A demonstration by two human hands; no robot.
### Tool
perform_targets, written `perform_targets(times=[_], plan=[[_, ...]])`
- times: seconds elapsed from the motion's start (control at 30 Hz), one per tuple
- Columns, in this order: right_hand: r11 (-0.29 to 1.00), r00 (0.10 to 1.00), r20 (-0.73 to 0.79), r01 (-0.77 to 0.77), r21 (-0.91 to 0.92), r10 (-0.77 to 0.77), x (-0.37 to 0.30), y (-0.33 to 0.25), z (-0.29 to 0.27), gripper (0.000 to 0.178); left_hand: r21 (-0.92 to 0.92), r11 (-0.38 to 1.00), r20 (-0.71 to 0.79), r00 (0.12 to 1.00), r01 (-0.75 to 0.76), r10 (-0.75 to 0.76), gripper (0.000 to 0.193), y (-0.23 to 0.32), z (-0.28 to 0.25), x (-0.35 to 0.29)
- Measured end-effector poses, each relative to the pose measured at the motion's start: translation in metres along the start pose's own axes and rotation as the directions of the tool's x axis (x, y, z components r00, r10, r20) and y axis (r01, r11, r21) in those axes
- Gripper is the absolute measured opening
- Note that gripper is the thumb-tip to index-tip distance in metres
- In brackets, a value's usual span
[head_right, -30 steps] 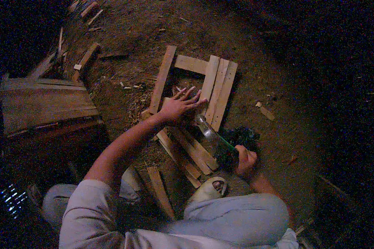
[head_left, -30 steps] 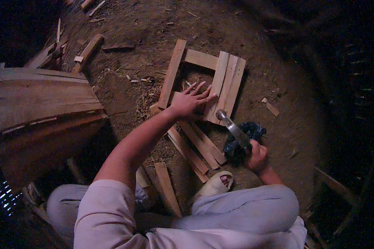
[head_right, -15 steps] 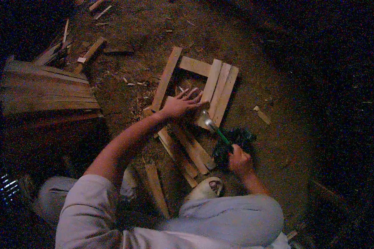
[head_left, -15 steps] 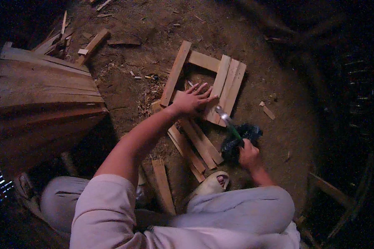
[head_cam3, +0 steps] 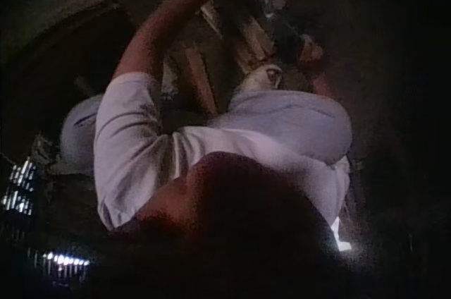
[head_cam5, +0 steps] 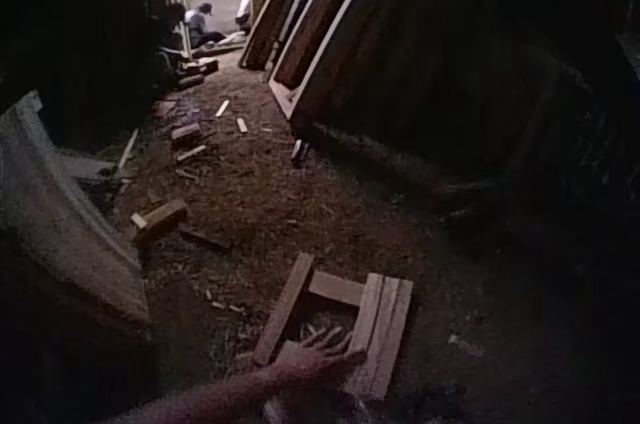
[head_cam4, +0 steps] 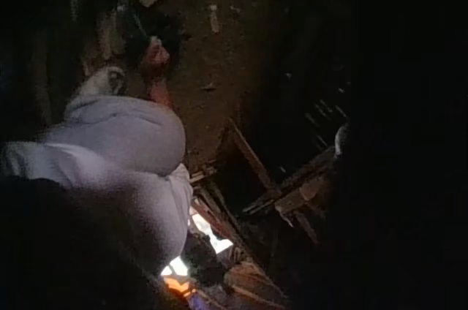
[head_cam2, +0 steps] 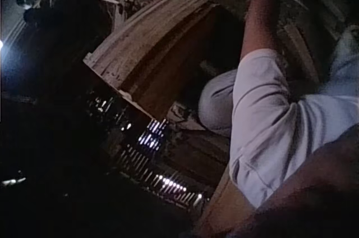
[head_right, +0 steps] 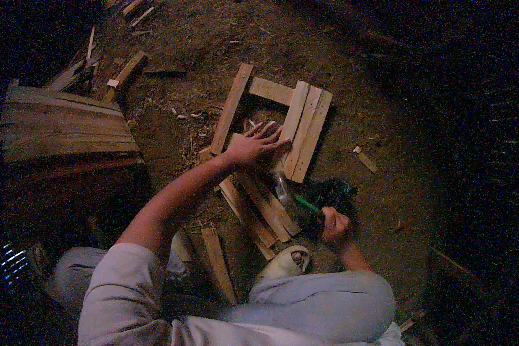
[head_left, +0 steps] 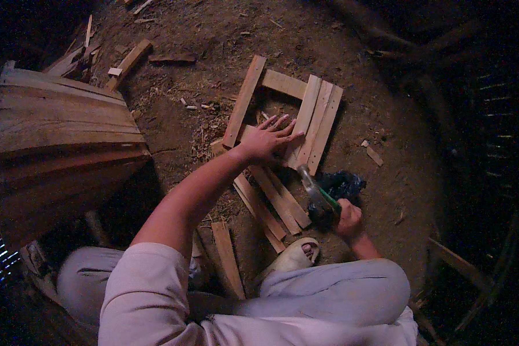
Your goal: The person assembles a small wooden frame by hand, using a hammer to drive nails into the wood. They position planks, align them, and hammer nails to secure the structure.
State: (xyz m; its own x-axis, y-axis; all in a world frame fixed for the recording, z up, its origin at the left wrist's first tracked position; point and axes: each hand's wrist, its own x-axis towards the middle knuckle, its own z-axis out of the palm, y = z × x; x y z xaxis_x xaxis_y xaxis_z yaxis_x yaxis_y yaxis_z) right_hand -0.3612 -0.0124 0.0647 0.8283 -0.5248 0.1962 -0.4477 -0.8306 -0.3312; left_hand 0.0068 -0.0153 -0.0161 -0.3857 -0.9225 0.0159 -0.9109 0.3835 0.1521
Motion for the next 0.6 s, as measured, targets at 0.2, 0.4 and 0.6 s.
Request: perform_targets(times=[0.2, 0.4, 0.6], plan=[[0.999, 1.0, -0.008, 0.029, 0.028, -0.029, -0.007, 0.009, 0.005, 0.032, -0.078, 0.997, -0.022, 0.999, -0.024, 0.023, 0.098, -0.001, 0.004, 0.002], [0.999, 0.993, 0.114, -0.027, -0.04, 0.031, -0.003, 0.018, 0.013, 0.033, -0.078, 0.997, -0.005, 1.0, -0.005, 0.004, 0.098, 0.004, -0.002, 0.003], [0.982, 0.994, -0.026, 0.106, 0.156, -0.103, 0.004, -0.002, -0.008, 0.032, -0.139, 0.99, 0.025, 1.0, 0.0, 0.003, 0.101, 0.001, -0.009, 0.002]])
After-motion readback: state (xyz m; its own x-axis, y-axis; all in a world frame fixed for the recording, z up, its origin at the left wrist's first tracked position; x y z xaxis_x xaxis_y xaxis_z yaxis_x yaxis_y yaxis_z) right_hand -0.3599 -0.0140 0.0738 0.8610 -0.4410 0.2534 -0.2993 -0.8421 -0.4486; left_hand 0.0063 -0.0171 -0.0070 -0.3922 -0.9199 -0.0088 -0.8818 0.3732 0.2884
